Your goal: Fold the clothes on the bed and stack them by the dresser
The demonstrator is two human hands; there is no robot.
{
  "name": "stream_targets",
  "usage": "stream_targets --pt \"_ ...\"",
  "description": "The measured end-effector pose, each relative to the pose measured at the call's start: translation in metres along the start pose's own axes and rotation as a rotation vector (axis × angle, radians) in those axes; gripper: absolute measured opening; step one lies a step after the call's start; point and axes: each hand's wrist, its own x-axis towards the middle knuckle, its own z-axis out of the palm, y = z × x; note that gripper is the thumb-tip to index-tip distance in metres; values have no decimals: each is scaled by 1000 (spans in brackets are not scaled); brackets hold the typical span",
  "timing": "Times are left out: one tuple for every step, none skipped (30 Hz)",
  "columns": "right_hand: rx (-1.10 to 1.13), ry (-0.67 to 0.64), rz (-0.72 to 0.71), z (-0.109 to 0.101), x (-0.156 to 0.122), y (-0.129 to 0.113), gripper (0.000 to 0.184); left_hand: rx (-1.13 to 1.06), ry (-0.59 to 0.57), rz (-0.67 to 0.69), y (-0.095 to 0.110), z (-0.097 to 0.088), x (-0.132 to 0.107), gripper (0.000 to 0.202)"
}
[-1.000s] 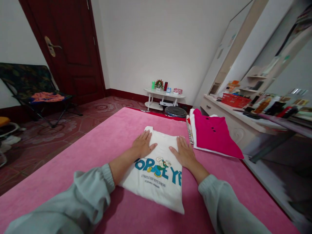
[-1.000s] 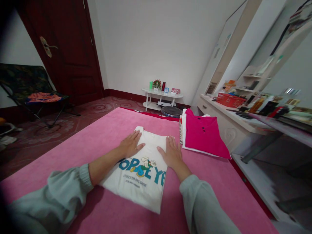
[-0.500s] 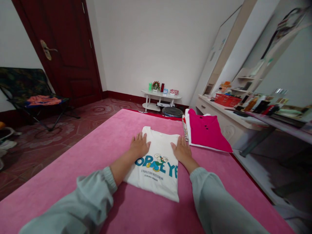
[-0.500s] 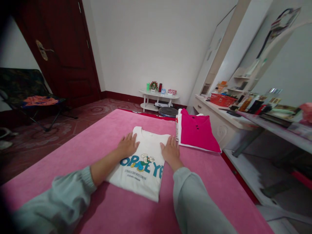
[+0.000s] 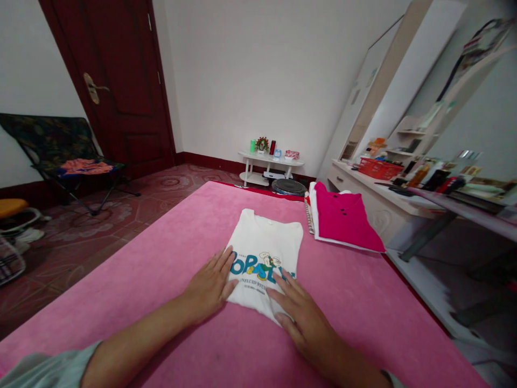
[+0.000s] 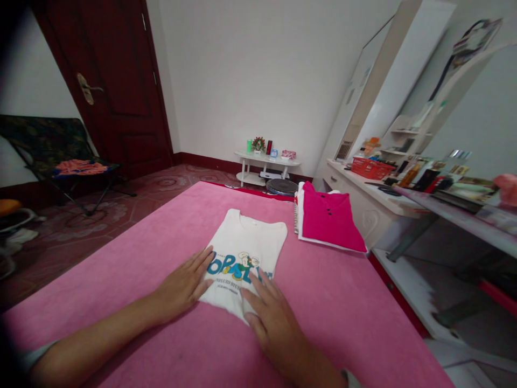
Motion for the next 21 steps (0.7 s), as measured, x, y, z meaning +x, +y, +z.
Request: stream_targets --pt "15 8 -26 -2 -8 -5 43 -20 9 19 -1 -2 -8 62" --pt "31 29 -30 -4 -14 -10 39 -45 24 31 -2 -5 -15 59" --pt "53 52 -18 -8 -19 -13 34 -75 45 36 -3 -8 -20 56" --pt "81 74 13 -11 -21 -15 28 -110 67 32 -5 -11 -24 52" --pt "109 98 63 -15 -21 -14 25 -152 87 23 -6 -13 -26 47" --pt "134 126 125 -19 -19 -12 26 -200 104 6 -8 -16 -26 41" --pt "156 159 188 -22 -15 -8 28 -257 119 -22 -10 -18 -25 38" --pt "176 199 253 -25 -8 -1 27 -321 128 -66 -12 -20 -21 38" --pt "202 238 319 -26 -1 6 21 -390 134 -126 -14 -21 -16 43" --pt "242 266 384 -27 8 14 15 -455 136 -200 -17 -21 -11 53" --pt "297 280 451 -26 17 22 14 -512 130 -278 -20 -21 -4 65" --pt "362 283 527 -25 26 29 20 -560 113 -351 -23 -19 2 76" --pt "422 280 602 -23 35 33 26 -602 85 -408 -26 -18 9 82" --pt "460 278 659 -20 42 36 32 -636 54 -444 -27 -16 14 85" --pt "468 284 687 -16 48 36 39 -663 30 -460 -28 -14 19 84" --pt "448 305 687 -12 53 35 46 -681 21 -458 -28 -13 22 81" --pt "418 332 660 -7 56 32 52 -692 35 -437 -27 -11 24 78" --pt "394 359 611 -3 57 29 54 -695 64 -395 -24 -11 24 74" --pt "391 376 554 1 58 25 54 -696 99 -341 -20 -11 23 69" --pt "412 385 508 3 57 23 51 -701 123 -286 -15 -12 20 63" --pt "451 383 481 4 55 21 47 -712 125 -241 -10 -14 16 55"
